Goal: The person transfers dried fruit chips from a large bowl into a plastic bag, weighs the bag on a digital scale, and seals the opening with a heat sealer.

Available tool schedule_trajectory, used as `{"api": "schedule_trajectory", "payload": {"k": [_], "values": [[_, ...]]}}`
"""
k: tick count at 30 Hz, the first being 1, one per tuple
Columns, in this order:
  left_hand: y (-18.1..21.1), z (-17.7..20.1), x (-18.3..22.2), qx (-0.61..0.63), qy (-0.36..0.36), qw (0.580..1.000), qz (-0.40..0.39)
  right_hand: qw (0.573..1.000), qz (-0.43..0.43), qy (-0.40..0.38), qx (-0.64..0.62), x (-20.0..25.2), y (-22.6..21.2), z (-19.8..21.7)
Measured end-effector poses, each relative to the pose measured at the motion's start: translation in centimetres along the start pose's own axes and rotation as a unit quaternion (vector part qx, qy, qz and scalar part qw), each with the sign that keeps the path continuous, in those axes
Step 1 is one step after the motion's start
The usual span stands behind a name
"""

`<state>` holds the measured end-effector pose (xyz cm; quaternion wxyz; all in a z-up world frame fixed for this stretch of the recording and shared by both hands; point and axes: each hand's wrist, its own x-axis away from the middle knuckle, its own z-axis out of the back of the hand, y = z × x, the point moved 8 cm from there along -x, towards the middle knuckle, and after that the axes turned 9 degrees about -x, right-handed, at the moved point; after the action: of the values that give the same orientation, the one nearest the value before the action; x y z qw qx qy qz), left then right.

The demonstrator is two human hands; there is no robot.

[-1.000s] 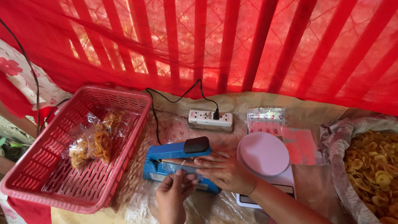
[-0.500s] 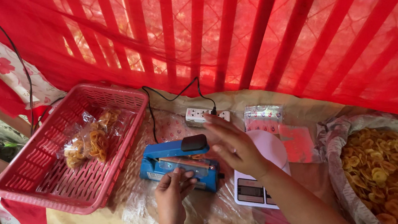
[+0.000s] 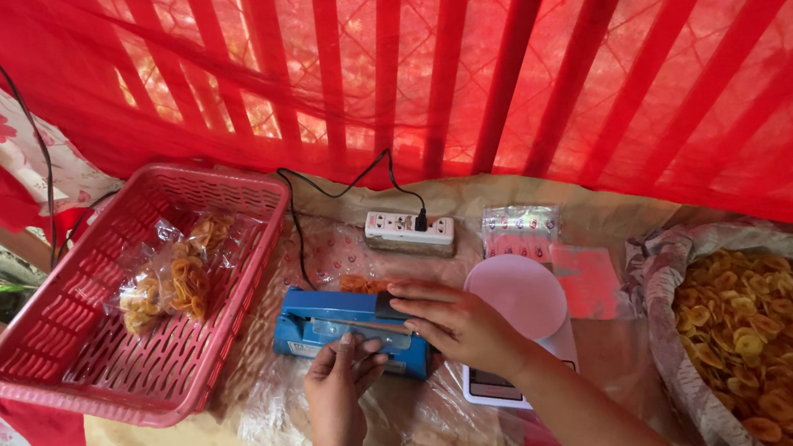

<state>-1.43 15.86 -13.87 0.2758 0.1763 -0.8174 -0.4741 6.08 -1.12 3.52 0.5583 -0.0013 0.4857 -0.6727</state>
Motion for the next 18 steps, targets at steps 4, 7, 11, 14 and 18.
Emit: {"api": "schedule_trajectory", "payload": {"k": [4,7,11,14,18], "values": [[-0.1,0.0,0.0,-0.002,-0.005,1.000,-0.002,1.000,-0.016,0.017,-0.006,0.5,0.4,-0.3],[-0.1,0.1,-0.1,-0.004,-0.005,1.000,0.000,1.000,-0.013,0.027,-0.003,0.7,0.4,-0.3],[0.0,0.1,-0.2,-0.005,-0.002,1.000,0.002,0.999,-0.015,0.046,-0.009,0.9,0.6,-0.3],[0.0,0.1,-0.1,-0.006,-0.004,1.000,-0.002,0.998,-0.012,0.060,-0.011,1.1,0.8,-0.6],[0.1,0.2,-0.3,-0.021,-0.007,1.000,-0.014,0.996,0.001,0.093,-0.008,1.5,1.0,-1.0]]}}
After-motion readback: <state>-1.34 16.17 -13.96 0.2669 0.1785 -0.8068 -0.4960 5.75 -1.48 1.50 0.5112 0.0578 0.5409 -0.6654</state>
